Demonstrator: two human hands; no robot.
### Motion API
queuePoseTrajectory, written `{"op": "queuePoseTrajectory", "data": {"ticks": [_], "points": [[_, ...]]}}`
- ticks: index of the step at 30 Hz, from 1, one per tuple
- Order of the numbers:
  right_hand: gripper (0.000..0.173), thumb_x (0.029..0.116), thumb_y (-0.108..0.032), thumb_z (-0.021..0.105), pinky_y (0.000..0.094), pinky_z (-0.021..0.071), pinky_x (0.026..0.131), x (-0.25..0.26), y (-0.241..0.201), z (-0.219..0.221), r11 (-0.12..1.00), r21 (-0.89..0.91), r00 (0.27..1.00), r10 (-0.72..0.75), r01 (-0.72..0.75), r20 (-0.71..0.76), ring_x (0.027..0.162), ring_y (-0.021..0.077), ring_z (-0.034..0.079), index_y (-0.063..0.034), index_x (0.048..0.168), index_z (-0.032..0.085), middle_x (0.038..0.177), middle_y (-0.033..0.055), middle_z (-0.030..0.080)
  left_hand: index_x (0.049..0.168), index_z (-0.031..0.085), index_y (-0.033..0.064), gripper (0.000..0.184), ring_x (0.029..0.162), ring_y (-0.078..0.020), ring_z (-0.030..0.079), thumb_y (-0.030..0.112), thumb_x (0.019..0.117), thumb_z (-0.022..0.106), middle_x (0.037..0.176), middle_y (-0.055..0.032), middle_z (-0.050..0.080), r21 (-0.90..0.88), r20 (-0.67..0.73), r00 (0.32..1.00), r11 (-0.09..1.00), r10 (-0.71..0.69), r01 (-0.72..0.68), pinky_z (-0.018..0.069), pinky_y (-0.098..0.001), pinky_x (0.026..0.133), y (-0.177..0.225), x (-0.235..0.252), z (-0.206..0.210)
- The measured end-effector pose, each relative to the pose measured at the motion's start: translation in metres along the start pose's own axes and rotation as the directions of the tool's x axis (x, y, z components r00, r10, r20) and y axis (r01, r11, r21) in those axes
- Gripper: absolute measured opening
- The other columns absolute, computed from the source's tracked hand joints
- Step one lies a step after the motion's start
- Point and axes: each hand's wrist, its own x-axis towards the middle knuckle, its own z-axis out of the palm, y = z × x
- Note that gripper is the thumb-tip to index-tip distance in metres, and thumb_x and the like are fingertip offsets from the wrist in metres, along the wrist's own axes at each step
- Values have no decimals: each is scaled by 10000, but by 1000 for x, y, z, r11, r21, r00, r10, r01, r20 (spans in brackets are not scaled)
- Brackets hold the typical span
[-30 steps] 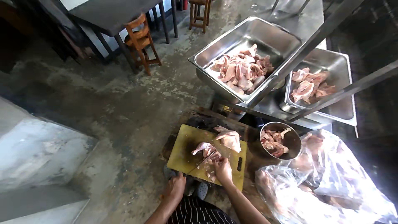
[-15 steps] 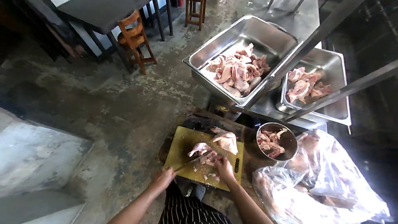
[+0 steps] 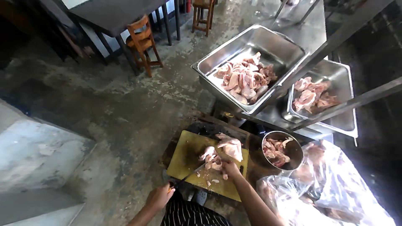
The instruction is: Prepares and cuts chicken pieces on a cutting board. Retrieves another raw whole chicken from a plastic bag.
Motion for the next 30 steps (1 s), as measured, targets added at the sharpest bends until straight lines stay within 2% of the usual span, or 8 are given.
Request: {"op": "queuePoseTrajectory", "data": {"ticks": [5, 8, 13, 16, 22, 25, 28, 30], "points": [[220, 1008, -171, 571, 364, 533, 566, 2, 0, -3, 974, 206, 994, 72, -89, 85, 597, 177, 591, -3, 1129, 644, 764, 91, 626, 1288, 623, 87, 593, 1026, -358, 720, 587, 1060, 399, 1066, -178, 728, -56, -50, 997, 997, -61, 58, 569, -580, 886, 18, -38, 18], [136, 1012, -133, 516, 315, 487, 481, -4, -5, -1, 924, 351, 983, 104, -151, 149, 510, 151, 531, -24, 1021, 597, 662, 52, 553, 1265, 626, 87, 568, 998, -349, 729, 569, 1065, 401, 1022, -172, 734, -78, -67, 996, 995, -62, 57, 577, -565, 863, 34, -47, 27], [192, 1052, -156, 478, 322, 503, 509, -8, -8, 9, 900, 397, 980, 128, -180, 155, 550, 166, 555, -5, 1058, 595, 722, 80, 587, 1272, 628, 90, 538, 1021, -325, 725, 534, 1070, 400, 1048, -153, 734, -140, -69, 994, 987, -88, 78, 575, -555, 882, 53, -40, 33], [202, 1050, -160, 482, 325, 506, 504, -11, -9, 11, 911, 372, 979, 127, -180, 162, 550, 171, 566, -2, 1096, 599, 742, 91, 607, 1289, 612, 105, 523, 1035, -326, 726, 522, 1082, 374, 1074, -149, 732, -92, -98, 991, 993, -89, 80, 584, -545, 875, 61, -32, 26], [134, 1029, -117, 482, 303, 474, 452, -22, -3, 12, 916, 339, 966, 149, -215, 211, 480, 148, 509, -21, 989, 566, 637, 48, 529, 1324, 615, 93, 507, 1075, -368, 713, 488, 1090, 400, 1144, -186, 717, 52, -156, 984, 996, 82, -75, 575, -561, 909, 78, 13, 1], [108, 1010, -103, 514, 316, 488, 468, -21, 2, 9, 933, 304, 968, 127, -190, 215, 490, 157, 521, -13, 995, 572, 639, 55, 536, 1371, 597, 97, 493, 1088, -385, 709, 470, 1092, 434, 1194, -197, 706, 64, -169, 972, 986, 163, -154, 571, -582, 914, 105, 24, -14], [105, 1000, -96, 531, 318, 507, 498, -21, 6, 11, 954, 259, 968, 89, -150, 233, 516, 148, 540, -11, 1027, 588, 665, 46, 552, 1319, 620, 78, 401, 1056, -388, 713, 371, 1083, 483, 1148, -202, 711, 67, -203, 939, 960, 279, -271, 579, -575, 893, 135, 39, -19], [137, 1022, -131, 543, 323, 517, 531, -23, 5, 12, 947, 264, 964, 121, -184, 237, 556, 154, 560, -12, 1037, 608, 702, 53, 570, 1303, 645, 100, 364, 1042, -382, 719, 335, 1073, 489, 1137, -195, 716, 76, -264, 915, 952, 305, -295, 588, -573, 872, 150, 54, -11]]}}
